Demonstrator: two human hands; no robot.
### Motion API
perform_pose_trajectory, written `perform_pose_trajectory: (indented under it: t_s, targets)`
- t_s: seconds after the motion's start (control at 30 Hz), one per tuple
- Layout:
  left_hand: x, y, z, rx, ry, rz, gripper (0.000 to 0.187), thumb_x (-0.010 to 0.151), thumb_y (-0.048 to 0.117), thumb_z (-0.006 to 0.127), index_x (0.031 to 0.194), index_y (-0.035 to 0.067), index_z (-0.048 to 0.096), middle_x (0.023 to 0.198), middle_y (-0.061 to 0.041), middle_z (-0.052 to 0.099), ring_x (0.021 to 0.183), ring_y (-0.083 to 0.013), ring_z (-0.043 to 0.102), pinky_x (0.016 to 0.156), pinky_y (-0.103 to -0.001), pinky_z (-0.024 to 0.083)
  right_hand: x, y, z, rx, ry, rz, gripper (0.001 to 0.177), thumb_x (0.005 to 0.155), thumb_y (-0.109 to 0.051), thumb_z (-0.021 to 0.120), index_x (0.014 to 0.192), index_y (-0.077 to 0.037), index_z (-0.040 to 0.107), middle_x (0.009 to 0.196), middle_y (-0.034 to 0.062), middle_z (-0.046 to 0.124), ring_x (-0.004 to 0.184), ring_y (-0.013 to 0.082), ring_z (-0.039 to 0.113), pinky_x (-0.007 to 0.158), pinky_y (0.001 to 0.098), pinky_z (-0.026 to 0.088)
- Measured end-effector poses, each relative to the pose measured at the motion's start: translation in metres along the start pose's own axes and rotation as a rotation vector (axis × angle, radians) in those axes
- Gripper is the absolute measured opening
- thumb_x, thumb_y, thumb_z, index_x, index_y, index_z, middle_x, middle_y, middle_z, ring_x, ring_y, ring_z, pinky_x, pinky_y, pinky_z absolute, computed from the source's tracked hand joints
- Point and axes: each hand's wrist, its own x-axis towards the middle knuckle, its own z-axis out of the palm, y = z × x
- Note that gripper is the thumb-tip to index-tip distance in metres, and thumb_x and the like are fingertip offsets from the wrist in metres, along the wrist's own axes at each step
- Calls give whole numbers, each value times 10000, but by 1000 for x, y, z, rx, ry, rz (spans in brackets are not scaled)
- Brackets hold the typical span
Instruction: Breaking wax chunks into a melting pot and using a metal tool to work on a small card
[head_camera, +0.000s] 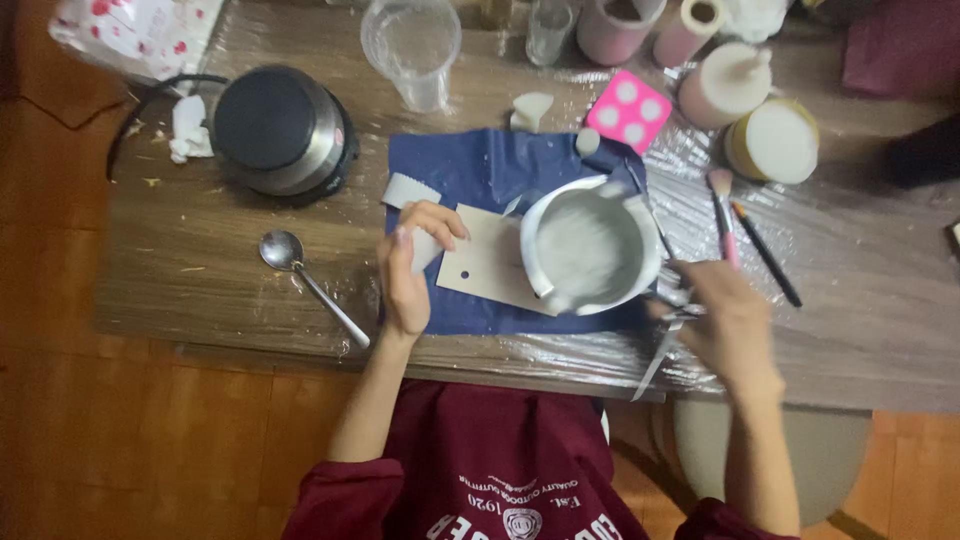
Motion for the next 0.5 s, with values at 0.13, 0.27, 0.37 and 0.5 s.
perform_pose_trajectory:
  t_s: [0.13,0.27,0.37,0.5]
  targets:
    - [-16,-16,20,-261,16,-141,365,915,392,313,716,103,413,728,-93,469,729,-178,422,715,-321,314,-15,9,-22,-218,118,17,468,795,-316,789,1100,14,658,813,99,578,747,246,515,664,359,402]
    - [-20,-9,28,-125,-136,-258,200,868,330,351,879,138,405,951,-80,525,912,-171,458,806,-298,334,-24,20,-24,-270,172,60,326,888,-209,792,1101,9,676,817,82,573,748,219,514,693,332,415]
    - [-24,-6,32,92,-162,-169,232,920,303,323,919,93,422,1065,-131,519,1033,-232,464,908,-336,326,-28,20,-30,-180,196,110,277,883,-108,802,1089,26,672,800,68,576,716,191,506,717,314,420]
    - [-34,-8,31,385,-86,-57,345,937,369,279,939,94,489,1131,-128,513,1100,-264,452,961,-372,280,-43,29,-45,-61,281,190,297,891,-99,772,1107,67,655,885,137,612,752,217,524,693,304,452]
